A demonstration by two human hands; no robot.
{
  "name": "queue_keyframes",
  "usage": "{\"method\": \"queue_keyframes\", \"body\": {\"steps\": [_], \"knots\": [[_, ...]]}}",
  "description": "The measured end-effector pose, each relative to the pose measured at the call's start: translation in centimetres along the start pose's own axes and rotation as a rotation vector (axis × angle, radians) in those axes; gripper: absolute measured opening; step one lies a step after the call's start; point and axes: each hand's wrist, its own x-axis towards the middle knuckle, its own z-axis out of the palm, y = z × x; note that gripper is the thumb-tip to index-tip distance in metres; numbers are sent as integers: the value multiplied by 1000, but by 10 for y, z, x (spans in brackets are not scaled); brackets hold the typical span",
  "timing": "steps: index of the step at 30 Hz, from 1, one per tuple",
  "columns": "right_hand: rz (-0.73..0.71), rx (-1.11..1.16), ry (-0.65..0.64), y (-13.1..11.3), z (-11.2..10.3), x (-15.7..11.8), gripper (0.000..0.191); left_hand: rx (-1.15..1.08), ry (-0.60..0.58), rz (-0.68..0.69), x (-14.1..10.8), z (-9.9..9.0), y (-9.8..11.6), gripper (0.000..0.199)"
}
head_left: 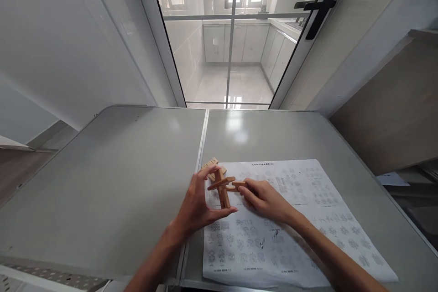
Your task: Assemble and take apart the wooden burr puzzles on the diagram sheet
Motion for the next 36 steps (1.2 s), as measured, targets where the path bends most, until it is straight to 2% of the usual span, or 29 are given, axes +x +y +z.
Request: {"method": "queue_keyframes", "body": {"steps": [2, 6, 11, 13, 16, 19, 23, 25, 27, 31, 36], "knots": [[9, 14, -60, -11, 11, 4, 36, 17, 5, -33, -12, -5, -2, 109], [156, 106, -149, -27, 32, 17, 38, 38, 14, -64, -31, -9, -4, 109], [285, 11, -158, -38, 43, 31, 41, 67, -9, -76, -44, -14, 0, 107], [299, -96, -137, -41, 43, 32, 48, 85, -32, -93, -48, -17, 2, 106], [287, -408, -54, -45, 43, 30, 52, 106, -56, -103, -53, -21, 4, 107], [218, -520, 11, -49, 39, 19, 41, 130, -75, -112, -57, -25, 5, 110], [-68, -306, -10, -60, 31, -5, 26, 146, -100, -130, -58, -28, 8, 111], [-201, -307, -20, -63, 29, -15, 15, 132, -106, -125, -57, -28, 11, 110], [-300, -373, -8, -62, 30, -19, 15, 111, -117, -117, -55, -27, 15, 110], [-380, -471, 68, -54, 35, -20, 25, 81, -149, -100, -50, -25, 25, 112], [-429, -528, 184, -48, 36, -19, 21, 32, -167, -98, -49, -23, 34, 113]]}}
